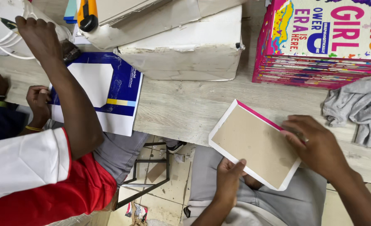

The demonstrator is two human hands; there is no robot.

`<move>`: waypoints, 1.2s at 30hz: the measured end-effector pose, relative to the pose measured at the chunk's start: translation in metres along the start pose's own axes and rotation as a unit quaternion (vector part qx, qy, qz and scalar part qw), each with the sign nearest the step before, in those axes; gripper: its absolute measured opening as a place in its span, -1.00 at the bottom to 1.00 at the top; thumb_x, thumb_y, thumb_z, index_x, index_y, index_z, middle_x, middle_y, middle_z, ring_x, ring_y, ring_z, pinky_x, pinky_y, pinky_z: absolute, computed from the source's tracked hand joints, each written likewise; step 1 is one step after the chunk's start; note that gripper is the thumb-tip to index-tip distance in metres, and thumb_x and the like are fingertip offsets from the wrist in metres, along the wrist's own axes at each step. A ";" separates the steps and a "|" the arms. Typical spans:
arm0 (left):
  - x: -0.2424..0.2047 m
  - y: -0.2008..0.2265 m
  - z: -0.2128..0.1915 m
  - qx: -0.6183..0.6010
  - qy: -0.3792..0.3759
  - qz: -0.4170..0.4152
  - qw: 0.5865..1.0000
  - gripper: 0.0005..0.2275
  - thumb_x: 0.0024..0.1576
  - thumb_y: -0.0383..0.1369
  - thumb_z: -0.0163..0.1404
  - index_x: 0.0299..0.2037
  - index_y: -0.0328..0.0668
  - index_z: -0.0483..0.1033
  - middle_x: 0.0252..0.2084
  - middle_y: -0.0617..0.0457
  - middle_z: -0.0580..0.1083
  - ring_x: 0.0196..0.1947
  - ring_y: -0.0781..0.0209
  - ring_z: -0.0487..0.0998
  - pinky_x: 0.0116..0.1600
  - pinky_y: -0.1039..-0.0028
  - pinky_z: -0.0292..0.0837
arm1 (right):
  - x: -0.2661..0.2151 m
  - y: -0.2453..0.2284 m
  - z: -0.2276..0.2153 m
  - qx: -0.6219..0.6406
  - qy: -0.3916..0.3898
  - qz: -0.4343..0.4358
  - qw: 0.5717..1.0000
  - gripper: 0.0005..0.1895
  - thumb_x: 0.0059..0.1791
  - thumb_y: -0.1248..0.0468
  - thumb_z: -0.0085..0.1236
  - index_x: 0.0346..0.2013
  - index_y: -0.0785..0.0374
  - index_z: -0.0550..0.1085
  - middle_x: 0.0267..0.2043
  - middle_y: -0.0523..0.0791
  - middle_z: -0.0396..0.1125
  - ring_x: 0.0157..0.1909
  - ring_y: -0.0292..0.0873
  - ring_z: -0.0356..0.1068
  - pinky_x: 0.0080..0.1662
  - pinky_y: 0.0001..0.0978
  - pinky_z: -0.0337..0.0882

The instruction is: The person assembles notebooks by applying glue to the back cover and attaching a printed cover sheet. They smooth the cover with a cloth and stack the finished notebooks on the table.

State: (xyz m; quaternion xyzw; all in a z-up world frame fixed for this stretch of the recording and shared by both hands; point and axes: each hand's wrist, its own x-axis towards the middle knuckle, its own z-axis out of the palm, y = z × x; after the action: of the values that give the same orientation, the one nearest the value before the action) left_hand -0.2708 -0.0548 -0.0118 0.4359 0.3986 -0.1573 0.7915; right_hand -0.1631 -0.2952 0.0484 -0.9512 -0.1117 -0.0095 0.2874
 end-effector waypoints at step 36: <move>0.179 0.151 0.085 0.695 -0.165 0.435 0.547 -0.78 0.11 -0.47 0.06 -0.04 -0.19 0.56 -0.07 -0.15 0.56 0.03 -0.26 0.51 0.11 0.04 0.38 | 0.086 0.065 0.012 -0.141 -0.255 0.187 0.938 -0.36 -0.14 0.00 0.50 0.17 0.11 0.52 0.25 -0.07 0.44 0.31 0.03 0.38 0.19 -0.10 0.41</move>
State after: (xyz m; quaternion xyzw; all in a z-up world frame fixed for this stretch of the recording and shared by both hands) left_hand -0.0257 -0.0206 -0.0386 0.9364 -0.2121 -0.0907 0.2644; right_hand -0.0658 -0.3240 0.0101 -0.9563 0.0016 0.2715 0.1087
